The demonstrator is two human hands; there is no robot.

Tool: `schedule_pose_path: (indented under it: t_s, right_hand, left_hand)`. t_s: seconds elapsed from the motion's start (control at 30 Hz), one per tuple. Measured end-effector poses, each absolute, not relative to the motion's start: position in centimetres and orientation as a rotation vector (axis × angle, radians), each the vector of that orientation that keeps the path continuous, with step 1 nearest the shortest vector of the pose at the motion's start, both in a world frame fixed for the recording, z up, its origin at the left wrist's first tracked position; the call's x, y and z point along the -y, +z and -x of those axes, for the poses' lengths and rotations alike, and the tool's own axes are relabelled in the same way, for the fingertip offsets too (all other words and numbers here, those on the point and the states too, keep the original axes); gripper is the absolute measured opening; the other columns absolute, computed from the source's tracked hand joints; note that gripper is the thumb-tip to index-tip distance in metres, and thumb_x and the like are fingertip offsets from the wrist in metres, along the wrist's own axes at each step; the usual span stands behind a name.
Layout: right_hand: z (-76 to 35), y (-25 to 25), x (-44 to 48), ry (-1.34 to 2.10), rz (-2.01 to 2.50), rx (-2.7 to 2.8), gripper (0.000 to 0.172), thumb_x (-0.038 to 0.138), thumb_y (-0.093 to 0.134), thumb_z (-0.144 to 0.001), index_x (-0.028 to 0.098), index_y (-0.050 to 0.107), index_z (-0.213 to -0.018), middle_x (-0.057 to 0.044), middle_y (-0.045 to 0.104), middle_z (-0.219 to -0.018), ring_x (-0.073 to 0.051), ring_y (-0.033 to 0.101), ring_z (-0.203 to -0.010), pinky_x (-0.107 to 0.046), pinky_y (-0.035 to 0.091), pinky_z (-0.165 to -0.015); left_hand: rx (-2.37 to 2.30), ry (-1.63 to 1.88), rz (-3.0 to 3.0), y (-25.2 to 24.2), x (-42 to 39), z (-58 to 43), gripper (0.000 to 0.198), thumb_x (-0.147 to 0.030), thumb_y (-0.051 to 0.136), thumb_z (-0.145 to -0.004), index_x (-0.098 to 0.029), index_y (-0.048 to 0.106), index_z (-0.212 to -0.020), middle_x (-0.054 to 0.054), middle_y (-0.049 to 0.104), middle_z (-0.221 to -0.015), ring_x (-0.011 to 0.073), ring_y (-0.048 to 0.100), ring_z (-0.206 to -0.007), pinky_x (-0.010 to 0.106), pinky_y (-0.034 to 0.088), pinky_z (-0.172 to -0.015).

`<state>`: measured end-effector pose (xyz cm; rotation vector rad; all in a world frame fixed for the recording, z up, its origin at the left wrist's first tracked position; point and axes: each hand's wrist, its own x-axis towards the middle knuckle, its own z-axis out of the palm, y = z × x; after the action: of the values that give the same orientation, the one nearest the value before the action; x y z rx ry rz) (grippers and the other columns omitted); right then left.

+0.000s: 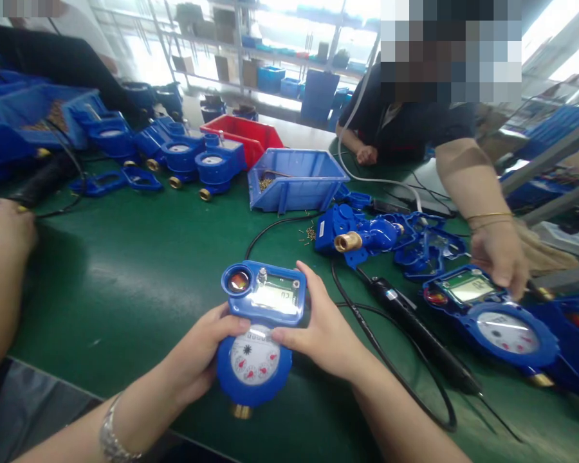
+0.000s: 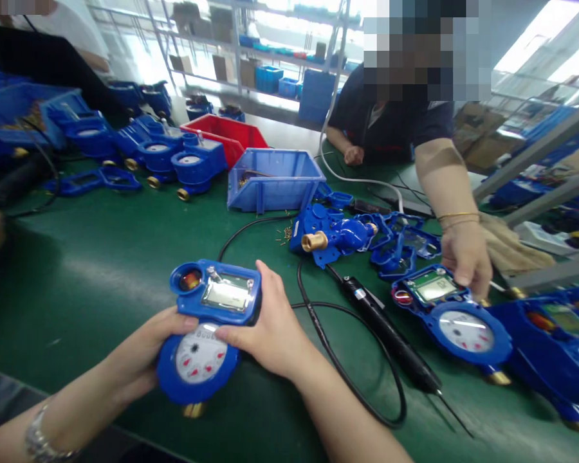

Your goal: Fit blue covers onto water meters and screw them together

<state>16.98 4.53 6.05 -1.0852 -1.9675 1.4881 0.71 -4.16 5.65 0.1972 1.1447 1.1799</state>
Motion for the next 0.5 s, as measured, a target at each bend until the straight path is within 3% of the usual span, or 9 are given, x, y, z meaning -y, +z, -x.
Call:
schedule_pose_path:
  t_s: [0.17, 0.33, 0.43, 0.5]
  right_hand:
    - [-16.3, 4.9, -4.8, 1.664, 0.959, 1.779, 0.08, 0.033, 0.081, -0.056, 0.02, 0.038, -0.123, -0.01, 0.056, -0.117, -0.027, 0.056, -0.11, -0.045, 0.04, -0.101]
    - [-16.2, 4.9, -5.4, 1.775, 0.881, 1.53, 0.069, 0.031, 0.082, -0.055, 0.022, 0.045, -0.112, -0.006, 0.059, -0.111, -0.025, 0.058, -0.106, -0.039, 0.047, -0.092]
    - [-16.1, 5.1, -5.5, 1.834, 0.879, 1.417, 0.067, 0.028, 0.082, -0.054, 0.02, 0.046, -0.11, -0.006, 0.06, -0.11, -0.024, 0.059, -0.104, -0.037, 0.048, -0.091]
    - [-16.0, 5.2, -5.4, 1.84, 0.88, 1.403, 0.068, 0.026, 0.082, -0.054, 0.02, 0.046, -0.11, -0.006, 0.06, -0.11, -0.023, 0.06, -0.104, -0.036, 0.048, -0.091]
  left_hand:
    - [-1.137, 1.127, -0.223, 5.4, 4.5, -0.8, 0.04, -0.026, 0.073, -0.065, -0.011, 0.062, -0.101, 0.009, 0.074, -0.084, 0.023, 0.068, -0.076, 0.032, 0.053, -0.071]
    - [-1.197, 1.335, -0.342, 3.8, 6.2, -0.2, 0.046, -0.047, 0.067, -0.073, -0.015, 0.058, -0.105, 0.009, 0.071, -0.096, 0.0229, 0.066, -0.087, 0.032, 0.051, -0.078]
    - [-1.147, 1.457, -0.455, 1.8, 7.7, 0.2, 0.056, -0.05, 0.075, -0.063, -0.019, 0.057, -0.106, 0.008, 0.069, -0.101, 0.0246, 0.064, -0.093, 0.032, 0.05, -0.081]
    - [-1.083, 1.397, -0.569, 0.9, 8.2, 0.4, 0.072, -0.037, 0.087, -0.049, -0.02, 0.056, -0.112, 0.009, 0.067, -0.11, 0.0279, 0.061, -0.102, 0.033, 0.049, -0.086]
